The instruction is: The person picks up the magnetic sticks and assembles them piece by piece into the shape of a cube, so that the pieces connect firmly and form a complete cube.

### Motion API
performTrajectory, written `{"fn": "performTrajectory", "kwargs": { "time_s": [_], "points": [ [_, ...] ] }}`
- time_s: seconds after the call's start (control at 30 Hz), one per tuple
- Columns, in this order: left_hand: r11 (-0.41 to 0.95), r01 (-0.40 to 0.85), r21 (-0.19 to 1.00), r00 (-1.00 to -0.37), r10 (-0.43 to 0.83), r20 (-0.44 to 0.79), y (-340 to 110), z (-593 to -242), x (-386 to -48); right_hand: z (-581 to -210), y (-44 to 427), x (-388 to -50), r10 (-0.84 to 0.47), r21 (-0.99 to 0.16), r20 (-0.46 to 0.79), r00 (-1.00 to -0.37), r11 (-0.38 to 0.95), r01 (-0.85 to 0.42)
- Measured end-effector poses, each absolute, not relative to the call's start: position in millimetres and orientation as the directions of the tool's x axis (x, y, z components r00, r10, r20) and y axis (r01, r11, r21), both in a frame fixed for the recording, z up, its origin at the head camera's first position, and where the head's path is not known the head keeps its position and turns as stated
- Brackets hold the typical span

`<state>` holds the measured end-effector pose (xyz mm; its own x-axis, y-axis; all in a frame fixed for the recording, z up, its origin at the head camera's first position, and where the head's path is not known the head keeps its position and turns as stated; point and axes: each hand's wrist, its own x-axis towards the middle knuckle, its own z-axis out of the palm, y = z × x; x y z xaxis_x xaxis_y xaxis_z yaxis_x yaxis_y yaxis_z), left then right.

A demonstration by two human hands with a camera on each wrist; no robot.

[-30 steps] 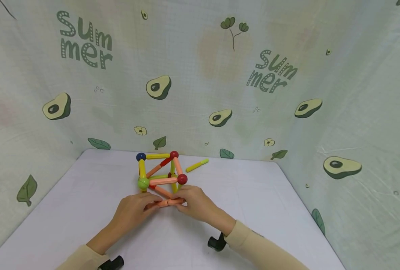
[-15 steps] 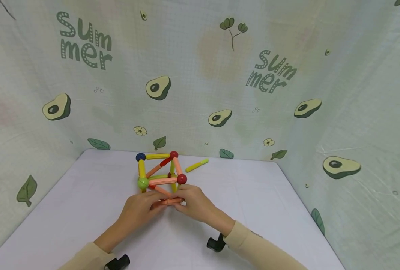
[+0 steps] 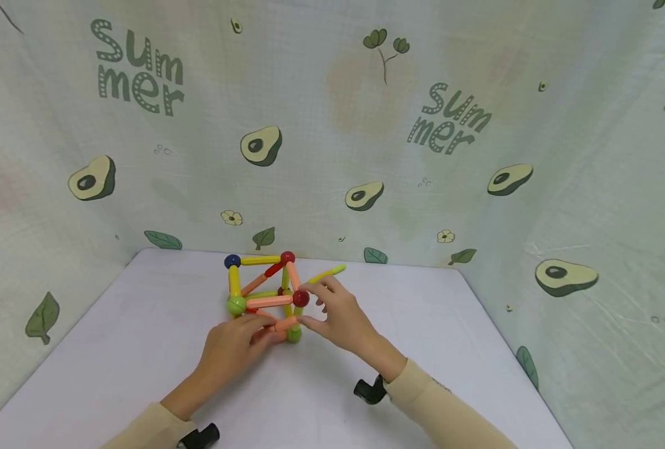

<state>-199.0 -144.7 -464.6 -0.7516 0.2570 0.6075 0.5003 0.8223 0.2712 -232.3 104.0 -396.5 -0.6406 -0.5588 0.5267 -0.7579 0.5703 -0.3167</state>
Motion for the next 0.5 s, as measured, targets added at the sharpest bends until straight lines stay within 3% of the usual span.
{"fn": "performTrajectory", "kwargs": {
  "time_s": [0.1, 0.23, 0.5],
  "points": [
    [0.834, 0.475, 0.280, -0.766, 0.235, 0.598, -144, -464, -199, -397, 103, -238, -0.569, -0.340, 0.445, -0.692, 0.607, -0.718],
    [0.852, 0.436, 0.291, -0.788, 0.206, 0.580, -140, -463, -198, -401, 99, -241, -0.585, -0.376, 0.382, -0.715, 0.608, -0.699],
    [0.858, 0.422, 0.292, -0.767, 0.167, 0.620, -139, -463, -200, -406, 90, -244, -0.562, -0.366, 0.457, -0.690, 0.588, -0.721]
  ]
}}
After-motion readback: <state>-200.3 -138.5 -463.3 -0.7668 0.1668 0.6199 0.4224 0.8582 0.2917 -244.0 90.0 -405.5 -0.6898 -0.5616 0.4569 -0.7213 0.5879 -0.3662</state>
